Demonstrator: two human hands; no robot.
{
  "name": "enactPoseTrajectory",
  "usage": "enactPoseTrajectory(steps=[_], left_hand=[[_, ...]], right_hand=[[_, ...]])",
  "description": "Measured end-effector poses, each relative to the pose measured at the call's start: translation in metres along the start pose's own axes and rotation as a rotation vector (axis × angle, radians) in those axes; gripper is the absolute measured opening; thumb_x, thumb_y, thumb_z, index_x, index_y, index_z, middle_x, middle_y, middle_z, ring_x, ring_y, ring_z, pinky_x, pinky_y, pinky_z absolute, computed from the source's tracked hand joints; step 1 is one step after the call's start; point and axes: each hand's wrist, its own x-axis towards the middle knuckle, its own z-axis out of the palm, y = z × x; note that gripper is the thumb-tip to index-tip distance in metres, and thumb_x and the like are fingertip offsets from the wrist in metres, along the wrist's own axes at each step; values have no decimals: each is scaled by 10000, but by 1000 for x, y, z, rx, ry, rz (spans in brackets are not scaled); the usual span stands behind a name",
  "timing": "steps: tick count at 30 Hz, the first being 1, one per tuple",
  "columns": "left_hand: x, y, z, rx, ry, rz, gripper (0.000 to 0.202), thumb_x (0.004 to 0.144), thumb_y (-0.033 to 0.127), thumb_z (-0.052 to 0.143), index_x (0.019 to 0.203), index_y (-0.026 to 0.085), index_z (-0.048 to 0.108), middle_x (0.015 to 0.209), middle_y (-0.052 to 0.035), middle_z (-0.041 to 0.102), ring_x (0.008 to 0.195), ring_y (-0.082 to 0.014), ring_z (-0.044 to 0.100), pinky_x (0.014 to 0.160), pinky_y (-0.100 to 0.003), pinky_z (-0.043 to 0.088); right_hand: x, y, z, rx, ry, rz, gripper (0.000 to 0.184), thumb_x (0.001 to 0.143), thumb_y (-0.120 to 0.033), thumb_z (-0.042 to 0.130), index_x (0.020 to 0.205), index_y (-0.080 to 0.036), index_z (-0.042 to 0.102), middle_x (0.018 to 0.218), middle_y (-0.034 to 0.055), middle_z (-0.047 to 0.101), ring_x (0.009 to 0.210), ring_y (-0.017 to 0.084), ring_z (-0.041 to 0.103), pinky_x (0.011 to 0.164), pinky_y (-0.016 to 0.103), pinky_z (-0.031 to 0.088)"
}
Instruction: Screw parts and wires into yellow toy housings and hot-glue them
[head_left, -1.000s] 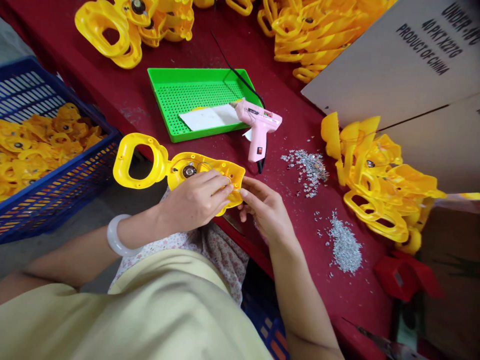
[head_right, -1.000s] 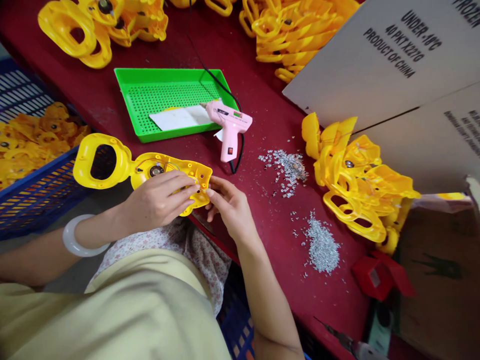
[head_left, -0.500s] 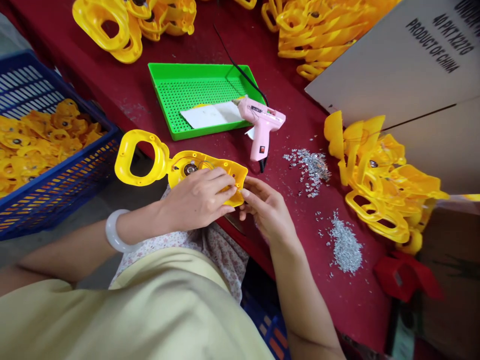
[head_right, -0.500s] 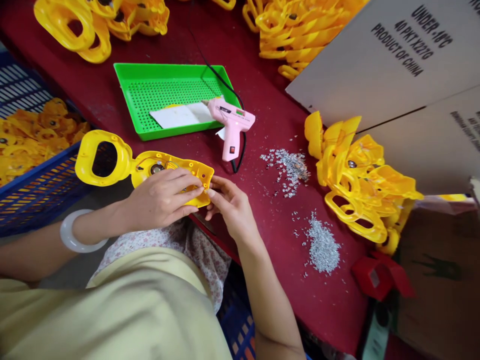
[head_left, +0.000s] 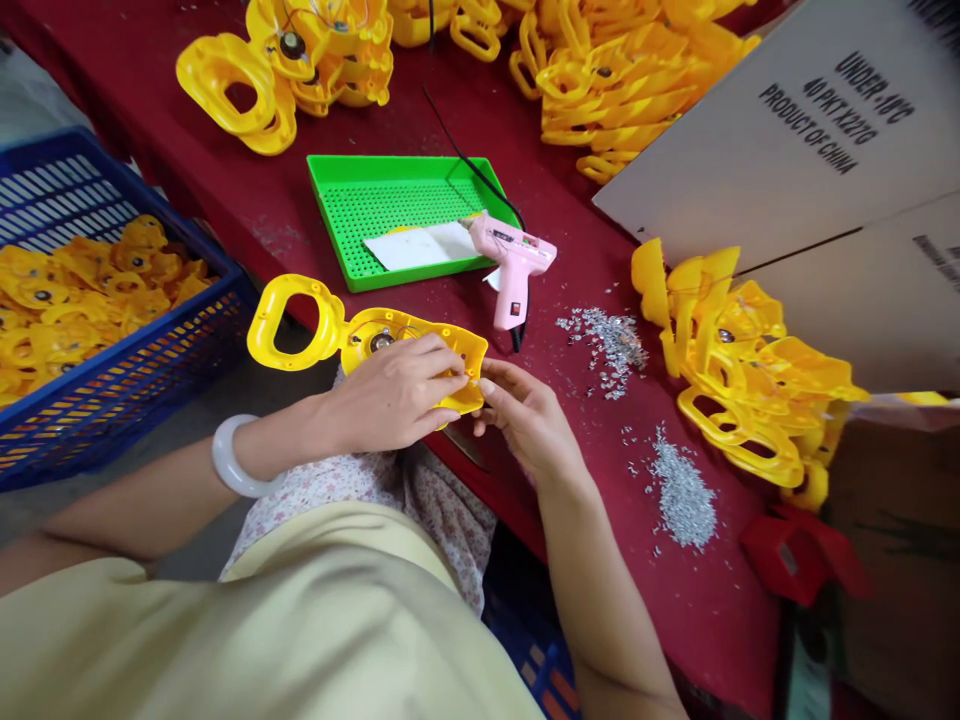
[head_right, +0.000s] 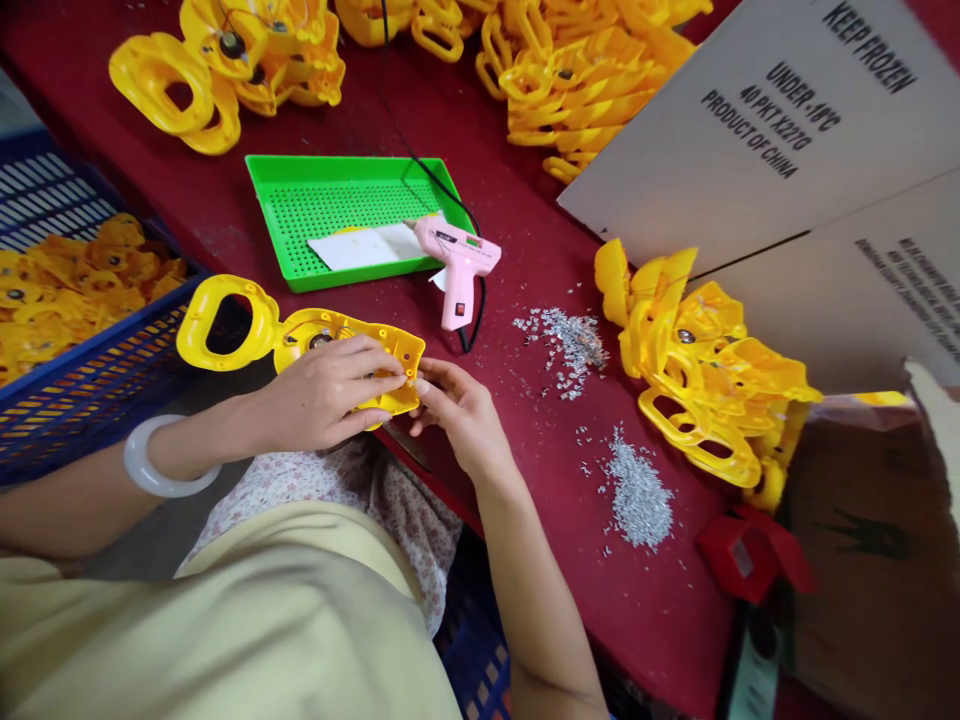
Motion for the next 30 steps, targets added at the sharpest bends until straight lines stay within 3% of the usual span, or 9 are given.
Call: enactPoseTrajectory(steps=[6,17,22,25,30], left_hand=[[1,0,2,-21,34,-6,208,930,261,547,1046,114,639,1100,-109,672,1045,-242,568,939,-402,490],[4,-2,4,-4,17,4,234,931,287,542,1053,113,638,1088,-108,672,1046,-248,569,936,-410,499],[-1,-1,-2,173,94,-3,231,934,278,527,1042,122,659,1118,-128,648,1085,-256,574,949,-411,490],[-9,-7,-6,276,160,-61,281,899,365,579,1055,150,671,1161,-150,631,1147,-323,527,936,-504,463],[-23,-22,-10,285,211,-163,689,791,660,604,1219,120,610,1295,-231,534,1264,-403,436,1007,-593,390]], right_hand=[[1,2,-1,36,-6,9,385,764,-414,735,1091,-221,676,968,37,693,647,97,605,533,250,551],[6,5,-2,-10,19,-21,390,739,-398,761,1060,-186,694,921,36,708,609,96,606,486,230,533],[3,8,-1,10,77,-38,398,761,-441,731,1047,-170,670,858,29,697,629,109,627,510,245,550],[0,9,-2,3,122,-57,406,778,-458,708,1050,-161,663,866,36,691,648,115,633,513,244,539],[-9,14,-9,-8,171,-65,367,796,-429,692,1049,-164,664,950,71,706,665,112,628,529,249,526]])
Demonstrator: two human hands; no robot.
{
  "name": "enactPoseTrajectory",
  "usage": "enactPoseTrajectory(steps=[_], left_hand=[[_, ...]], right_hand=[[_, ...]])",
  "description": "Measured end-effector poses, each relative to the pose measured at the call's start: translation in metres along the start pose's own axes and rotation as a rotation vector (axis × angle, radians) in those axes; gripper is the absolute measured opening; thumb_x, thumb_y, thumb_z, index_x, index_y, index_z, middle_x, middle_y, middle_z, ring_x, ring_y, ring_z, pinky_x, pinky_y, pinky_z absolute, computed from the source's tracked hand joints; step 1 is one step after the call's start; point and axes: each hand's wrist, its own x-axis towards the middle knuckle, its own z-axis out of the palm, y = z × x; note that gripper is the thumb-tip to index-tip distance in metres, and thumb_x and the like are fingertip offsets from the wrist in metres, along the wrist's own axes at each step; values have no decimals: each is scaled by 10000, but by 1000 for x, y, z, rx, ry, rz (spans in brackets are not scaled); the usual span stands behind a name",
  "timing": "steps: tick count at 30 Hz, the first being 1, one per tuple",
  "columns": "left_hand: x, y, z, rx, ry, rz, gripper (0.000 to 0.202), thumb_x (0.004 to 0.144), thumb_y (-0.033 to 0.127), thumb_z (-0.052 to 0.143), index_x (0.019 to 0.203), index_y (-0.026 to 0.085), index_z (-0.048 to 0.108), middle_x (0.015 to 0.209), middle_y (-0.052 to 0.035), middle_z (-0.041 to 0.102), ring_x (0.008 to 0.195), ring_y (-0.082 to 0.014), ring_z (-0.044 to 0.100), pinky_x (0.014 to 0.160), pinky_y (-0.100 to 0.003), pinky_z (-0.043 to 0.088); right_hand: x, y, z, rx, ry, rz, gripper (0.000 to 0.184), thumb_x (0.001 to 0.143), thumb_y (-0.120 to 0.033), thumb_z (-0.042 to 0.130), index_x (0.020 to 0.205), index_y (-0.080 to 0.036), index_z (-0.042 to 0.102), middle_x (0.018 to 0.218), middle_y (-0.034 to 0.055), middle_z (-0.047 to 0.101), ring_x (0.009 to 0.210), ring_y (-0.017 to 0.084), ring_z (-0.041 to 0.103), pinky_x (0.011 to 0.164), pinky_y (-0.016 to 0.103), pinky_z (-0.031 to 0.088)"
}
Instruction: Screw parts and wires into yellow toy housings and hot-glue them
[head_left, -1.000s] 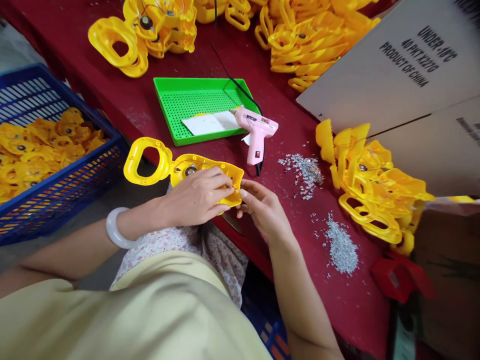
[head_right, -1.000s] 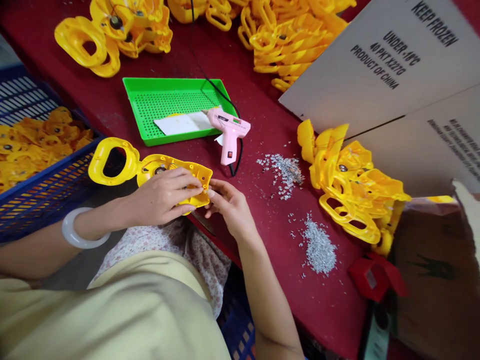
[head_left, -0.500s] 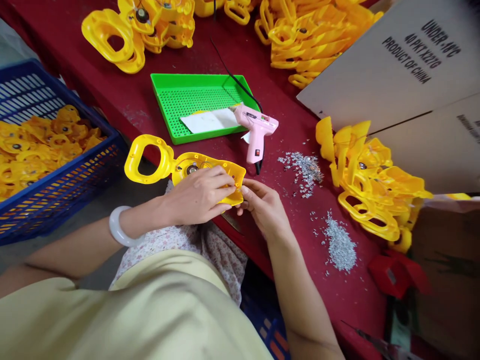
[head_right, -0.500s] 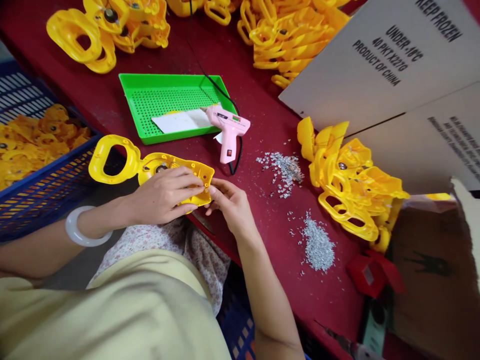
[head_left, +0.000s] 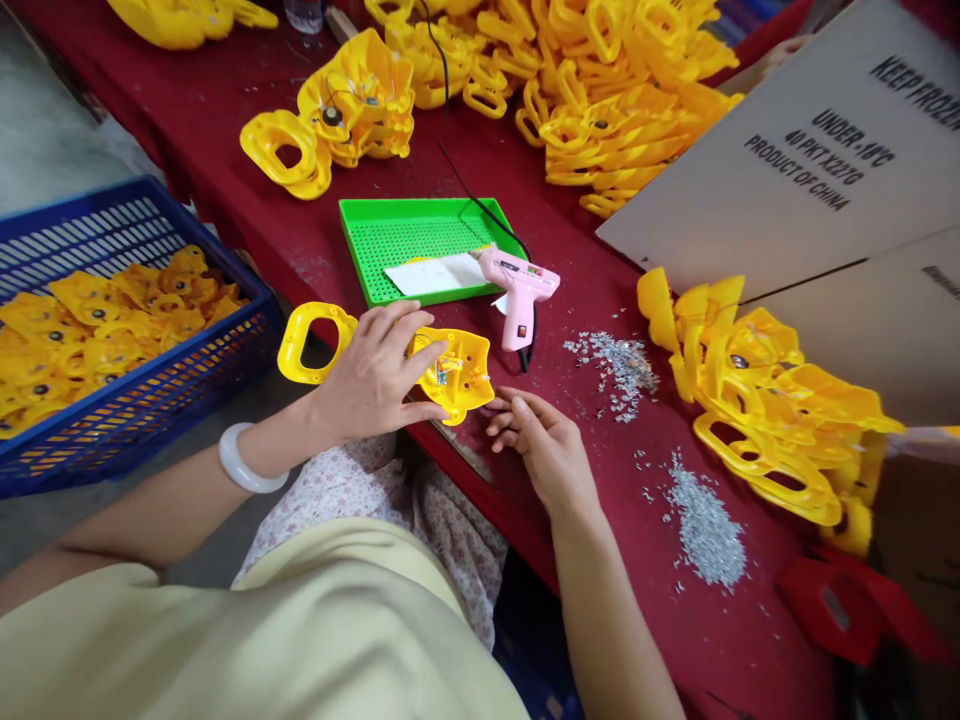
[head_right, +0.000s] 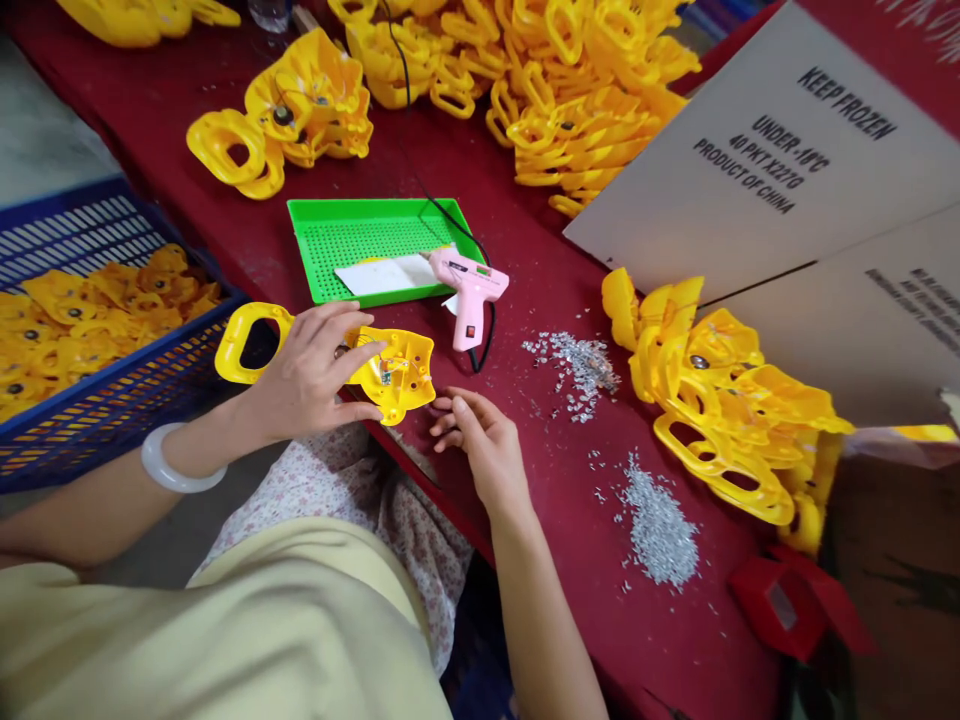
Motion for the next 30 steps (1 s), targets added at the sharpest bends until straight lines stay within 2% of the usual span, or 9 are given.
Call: enactPoseTrajectory(steps=[3,8,12,15,19,22,25,28,30], left_hand=[[-5,-8,-7,74,-84,-12,787,759,697,612,1264,95,569,1304,-247,530,1230,-407,473,1005,-579,400],[-9,-16,-20,123,-207,-52,497,827,367,690,1245,124,575,1300,-210,569,1113,-335,576,947,-516,446],[-12,-17,-27,44,-242,-62,465,848,325,668,1260,136,563,1254,-195,587,1104,-311,586,935,-508,457],[-15,-11,-36,6,-209,-81,505,842,319,671,1297,150,532,1247,-175,590,1114,-304,582,937,-498,460],[-13,-11,-57,14,-82,-180,530,860,331,647,1339,167,489,1285,-157,576,1153,-292,568,955,-473,447],[-2,-30,-70,107,40,-244,518,878,340,620,1343,165,473,1282,-154,586,1172,-292,565,960,-478,434],[12,-63,-73,192,119,-303,524,872,365,619,1339,170,479,1282,-153,595,1185,-305,565,946,-484,440],[22,-91,-70,164,120,-413,539,853,422,628,1307,155,511,1264,-150,609,1140,-290,593,938,-470,475],[26,-97,-68,112,98,-450,554,849,423,628,1305,133,509,1259,-150,608,1127,-268,600,961,-453,488]], right_hand=[[-11,4,-10,-16,55,5,352,794,-412,701,1051,-174,667,1003,92,714,689,115,627,540,244,516],[-31,14,-29,-43,153,18,386,756,-419,738,1059,-186,684,1025,117,717,699,142,625,545,270,522],[-41,22,-39,-65,201,17,407,710,-449,764,1021,-192,712,1011,131,719,686,169,619,534,301,533],[-45,26,-41,-109,198,3,427,709,-468,757,1037,-198,715,1011,131,721,685,175,623,564,312,551],[-47,25,-35,-165,243,-30,432,689,-497,758,1001,-200,724,947,114,731,632,161,606,542,296,551],[-48,24,-27,-185,266,-68,416,678,-526,750,940,-203,736,876,102,735,599,156,591,501,281,538],[-49,24,-22,-213,249,-95,408,679,-532,743,927,-208,741,854,100,739,588,161,597,497,283,541],[-49,27,-23,-241,238,-126,388,698,-526,728,920,-208,742,874,99,740,573,154,595,503,281,547],[-50,29,-26,-259,227,-132,379,719,-520,715,932,-208,743,885,97,740,588,152,603,514,271,551]])
